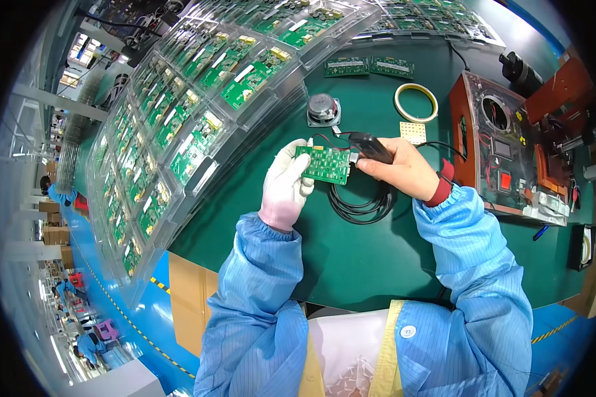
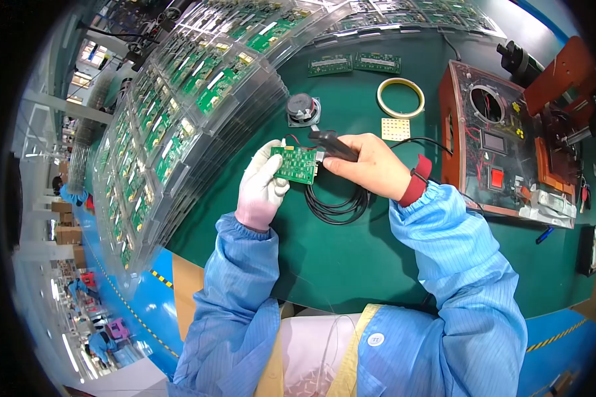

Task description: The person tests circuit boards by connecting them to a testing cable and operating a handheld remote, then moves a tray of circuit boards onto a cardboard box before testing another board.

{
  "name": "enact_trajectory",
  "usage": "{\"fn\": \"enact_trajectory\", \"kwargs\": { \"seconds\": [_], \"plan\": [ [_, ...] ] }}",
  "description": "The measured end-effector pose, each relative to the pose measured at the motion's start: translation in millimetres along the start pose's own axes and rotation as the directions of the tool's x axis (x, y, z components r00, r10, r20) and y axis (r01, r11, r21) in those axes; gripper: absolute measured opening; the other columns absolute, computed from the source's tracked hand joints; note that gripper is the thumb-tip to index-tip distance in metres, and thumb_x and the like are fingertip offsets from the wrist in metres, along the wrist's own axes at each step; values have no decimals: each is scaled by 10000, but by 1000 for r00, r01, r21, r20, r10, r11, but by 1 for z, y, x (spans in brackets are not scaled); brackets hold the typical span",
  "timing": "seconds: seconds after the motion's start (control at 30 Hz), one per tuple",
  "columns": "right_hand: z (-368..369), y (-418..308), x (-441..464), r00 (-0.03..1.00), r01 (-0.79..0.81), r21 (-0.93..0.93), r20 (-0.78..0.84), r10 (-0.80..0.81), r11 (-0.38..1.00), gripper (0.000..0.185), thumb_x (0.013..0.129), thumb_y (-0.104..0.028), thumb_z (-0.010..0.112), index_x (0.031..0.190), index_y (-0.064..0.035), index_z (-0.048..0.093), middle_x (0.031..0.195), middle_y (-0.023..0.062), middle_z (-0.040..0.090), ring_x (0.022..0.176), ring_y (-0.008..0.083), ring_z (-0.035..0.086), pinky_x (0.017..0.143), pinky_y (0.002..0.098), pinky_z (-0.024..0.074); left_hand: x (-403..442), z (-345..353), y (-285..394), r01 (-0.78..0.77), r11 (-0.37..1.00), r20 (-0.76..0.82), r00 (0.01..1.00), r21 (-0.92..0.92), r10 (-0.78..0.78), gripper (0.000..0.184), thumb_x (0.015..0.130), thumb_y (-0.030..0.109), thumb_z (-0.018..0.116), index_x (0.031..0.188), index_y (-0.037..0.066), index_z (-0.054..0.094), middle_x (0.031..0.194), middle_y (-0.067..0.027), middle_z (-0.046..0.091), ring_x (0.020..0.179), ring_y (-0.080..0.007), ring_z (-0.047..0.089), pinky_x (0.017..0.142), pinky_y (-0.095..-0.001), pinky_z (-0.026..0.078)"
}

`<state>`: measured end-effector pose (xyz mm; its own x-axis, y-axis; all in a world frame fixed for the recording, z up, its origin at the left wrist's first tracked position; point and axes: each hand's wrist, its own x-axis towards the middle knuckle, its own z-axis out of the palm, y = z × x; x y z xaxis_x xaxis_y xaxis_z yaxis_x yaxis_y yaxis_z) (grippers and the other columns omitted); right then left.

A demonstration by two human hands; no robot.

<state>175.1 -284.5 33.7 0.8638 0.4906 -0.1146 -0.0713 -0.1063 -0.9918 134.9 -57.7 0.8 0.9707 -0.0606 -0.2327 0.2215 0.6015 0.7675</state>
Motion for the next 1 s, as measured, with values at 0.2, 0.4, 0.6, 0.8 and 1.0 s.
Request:
{"fn": "enact_trajectory", "kwargs": {
  "seconds": [0.2, 0.4, 0.6, 0.8, 1.0],
  "plan": [
    [-4, 3, 0, 993, 18, 10, 115, -19, 1000, 79, 825, -94, 607, 778, -32, 594, 622, -39, 505, 529, 46, 377, 479, 177, 312, -1, 0, -1, -25, 999, 9, 1000, 37, 25, 369, 892, 22, 467, 1250, -10, 384, 1066, -124, 534, 596, -41, 450, 451, -132, 341],
    [-4, -1, -1, 993, -24, -86, 112, 34, 996, 90, 821, -86, 601, 754, -28, 584, 617, -41, 490, 536, 47, 369, 481, 180, 311, -6, 8, 3, -95, 986, -12, 995, 139, 98, 361, 890, 16, 464, 1241, -7, 380, 1018, -115, 530, 589, -47, 454, 446, -138, 349],
    [-2, 6, 0, 998, 14, -166, 66, -3, 986, 104, 816, -76, 593, 733, -19, 571, 602, -37, 483, 533, 51, 366, 482, 191, 321, -13, 19, -2, -127, 963, -41, 989, 236, 141, 349, 889, 13, 458, 1228, 16, 377, 984, -107, 517, 573, -62, 462, 435, -152, 355],
    [-4, -3, -3, 998, -41, -284, 35, 53, 958, 49, 757, -23, 594, 792, -6, 564, 641, 7, 505, 546, 110, 406, 511, 231, 356, -6, 17, -4, -116, 952, -45, 990, 283, 134, 293, 887, 56, 498, 1169, 31, 424, 932, -97, 524, 530, -77, 454, 426, -165, 357],
    [-15, -46, -67, 835, 210, -766, -183, -519, 608, 315, 616, 62, 570, 921, -12, 543, 780, 93, 554, 632, 239, 486, 593, 310, 402, -10, 19, 13, 142, 717, -57, 988, 682, -141, 168, 871, 161, 568, 980, 36, 543, 765, -40, 535, 482, -70, 425, 416, -182, 332]
  ]
}}
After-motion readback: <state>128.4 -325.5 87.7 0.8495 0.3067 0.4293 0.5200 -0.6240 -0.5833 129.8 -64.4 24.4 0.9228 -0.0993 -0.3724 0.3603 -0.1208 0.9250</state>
